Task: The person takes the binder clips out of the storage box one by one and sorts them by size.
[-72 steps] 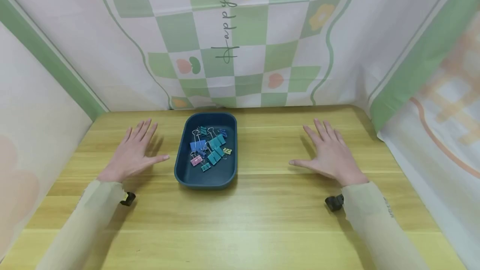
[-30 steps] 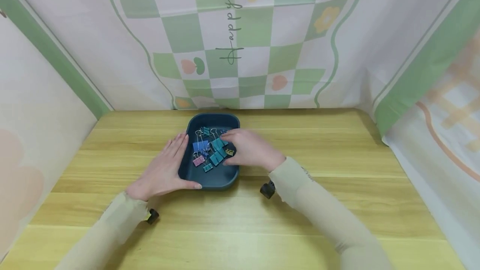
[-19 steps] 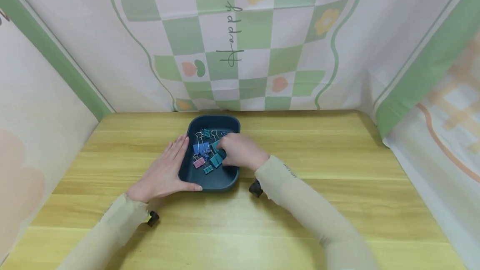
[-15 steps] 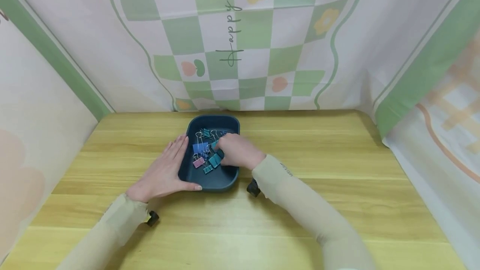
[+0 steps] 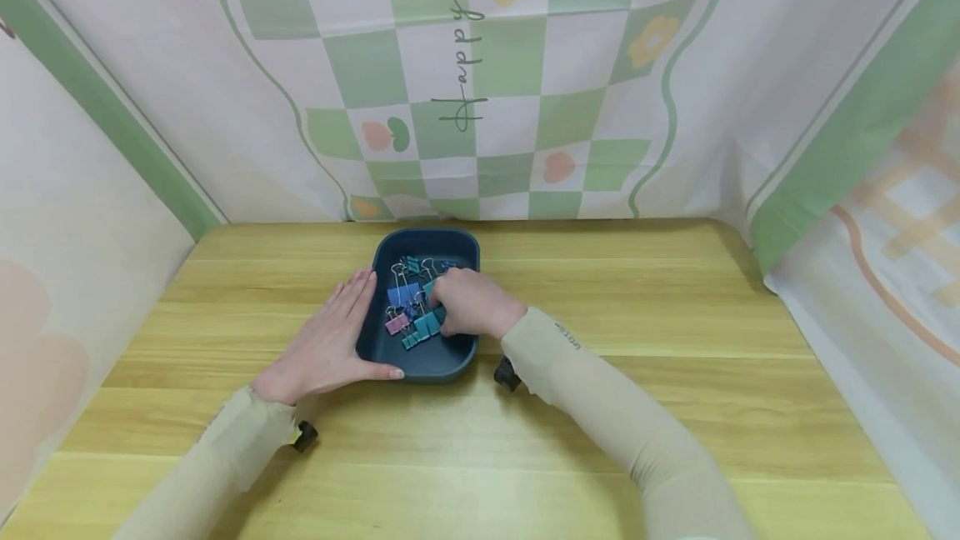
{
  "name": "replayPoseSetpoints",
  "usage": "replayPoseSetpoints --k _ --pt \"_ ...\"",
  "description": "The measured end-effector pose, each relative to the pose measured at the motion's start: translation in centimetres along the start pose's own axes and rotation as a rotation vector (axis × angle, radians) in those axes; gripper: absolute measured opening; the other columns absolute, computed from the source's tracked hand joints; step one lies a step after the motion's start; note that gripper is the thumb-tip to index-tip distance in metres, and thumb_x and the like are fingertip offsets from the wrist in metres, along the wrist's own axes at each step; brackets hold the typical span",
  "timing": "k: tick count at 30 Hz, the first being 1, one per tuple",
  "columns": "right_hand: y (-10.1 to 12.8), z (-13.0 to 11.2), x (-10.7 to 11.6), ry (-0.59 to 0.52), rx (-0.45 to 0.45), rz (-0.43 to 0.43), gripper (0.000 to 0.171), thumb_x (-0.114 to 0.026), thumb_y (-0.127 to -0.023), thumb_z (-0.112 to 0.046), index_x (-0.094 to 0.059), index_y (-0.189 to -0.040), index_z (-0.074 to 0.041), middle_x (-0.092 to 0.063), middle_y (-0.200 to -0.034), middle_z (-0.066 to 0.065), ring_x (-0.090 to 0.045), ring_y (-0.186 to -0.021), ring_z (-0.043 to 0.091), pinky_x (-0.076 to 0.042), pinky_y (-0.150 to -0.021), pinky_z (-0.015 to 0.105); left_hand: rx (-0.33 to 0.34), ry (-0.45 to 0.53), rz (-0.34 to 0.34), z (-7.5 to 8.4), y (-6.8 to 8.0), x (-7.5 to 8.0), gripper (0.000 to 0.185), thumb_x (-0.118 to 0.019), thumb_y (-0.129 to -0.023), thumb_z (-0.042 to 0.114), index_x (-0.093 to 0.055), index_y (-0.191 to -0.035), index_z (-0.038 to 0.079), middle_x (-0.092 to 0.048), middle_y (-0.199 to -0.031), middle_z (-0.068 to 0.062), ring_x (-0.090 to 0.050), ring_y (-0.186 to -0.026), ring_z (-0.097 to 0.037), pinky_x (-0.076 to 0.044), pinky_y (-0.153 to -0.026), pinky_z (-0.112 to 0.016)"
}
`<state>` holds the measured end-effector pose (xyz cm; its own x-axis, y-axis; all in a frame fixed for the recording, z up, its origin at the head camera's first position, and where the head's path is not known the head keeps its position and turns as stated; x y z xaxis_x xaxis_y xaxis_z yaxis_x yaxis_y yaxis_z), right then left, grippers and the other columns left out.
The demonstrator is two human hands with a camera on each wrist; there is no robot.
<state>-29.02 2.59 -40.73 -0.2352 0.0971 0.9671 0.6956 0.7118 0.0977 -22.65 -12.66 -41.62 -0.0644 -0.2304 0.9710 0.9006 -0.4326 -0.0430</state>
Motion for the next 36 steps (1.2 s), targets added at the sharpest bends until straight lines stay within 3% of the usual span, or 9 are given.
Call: replayPoseSetpoints --k 7,16,21,25,29,36 --pt "0.2 0.3 0.5 -0.091 0.0 0.049 0.037 -0.089 -0.077 -0.027 -0.08 -0.109 -0.013 -0.074 -0.107 -0.002 -0.065 -0.093 0.009 -0.056 -0.087 0.029 -0.003 -0.005 -0.004 0.0 0.0 -0.1 0.143 -0.045 -0.068 0.099 0.003 -0.162 0.003 0.006 -0.169 -0.012 0.006 -0.154 -0.02 -0.002 -0.124 -0.039" --pt "1.1 0.1 1.9 -0.128 0.024 0.131 0.042 -0.089 -0.076 -0.026 -0.078 -0.112 -0.009 -0.073 -0.112 0.002 -0.065 -0.103 0.015 -0.055 -0.093 0.034 0.019 0.024 -0.012 -0.1 0.0 -0.3 0.144 -0.045 -0.066 0.1 0.001 -0.163 0.005 0.007 -0.169 -0.01 0.005 -0.154 -0.019 -0.003 -0.123 -0.039" --pt "1.8 -0.2 3.3 -0.129 0.051 0.19 0.042 -0.09 -0.076 -0.026 -0.078 -0.111 -0.008 -0.072 -0.112 0.004 -0.064 -0.103 0.019 -0.055 -0.093 0.036 0.027 0.033 -0.008 -0.1 0.0 -0.2 0.143 -0.048 -0.067 0.099 0.001 -0.163 0.005 0.007 -0.169 -0.009 0.004 -0.154 -0.02 -0.004 -0.123 -0.039" --pt "2.4 -0.2 4.7 -0.129 0.086 0.247 0.039 -0.089 -0.076 -0.024 -0.078 -0.109 -0.007 -0.072 -0.107 0.004 -0.065 -0.097 0.022 -0.056 -0.087 0.035 0.029 0.045 -0.003 -0.1 -0.1 -0.3 0.141 -0.056 -0.069 0.094 0.001 -0.163 0.005 0.006 -0.17 -0.009 0.004 -0.154 -0.019 -0.004 -0.123 -0.039" --pt "3.3 0.1 6.2 -0.135 0.108 0.303 0.039 -0.089 -0.076 -0.023 -0.077 -0.109 -0.005 -0.071 -0.105 0.006 -0.067 -0.094 0.024 -0.057 -0.082 0.035 0.026 0.052 0.004 0.0 -0.1 -0.2 0.142 -0.054 -0.068 0.095 0.001 -0.163 0.005 0.005 -0.17 -0.01 0.004 -0.154 -0.02 -0.004 -0.123 -0.039" --pt "5.1 1.7 8.3 -0.14 0.055 0.363 0.038 -0.086 -0.078 -0.024 -0.077 -0.111 -0.006 -0.072 -0.11 0.006 -0.067 -0.1 0.024 -0.056 -0.089 0.041 0.014 0.067 0.009 0.1 -0.1 0.0 0.144 -0.052 -0.067 0.097 0.001 -0.163 0.004 0.004 -0.169 -0.012 0.003 -0.154 -0.022 -0.004 -0.123 -0.04"
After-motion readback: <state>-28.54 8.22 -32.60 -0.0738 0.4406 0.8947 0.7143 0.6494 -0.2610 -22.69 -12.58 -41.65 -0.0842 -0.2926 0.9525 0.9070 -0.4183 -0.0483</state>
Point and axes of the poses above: each hand's wrist, its own y-axis away from the middle knuckle, its own x-axis out of the back of the hand, z = x × y, the point moved 8 cm from there along -y, towards the middle knuckle
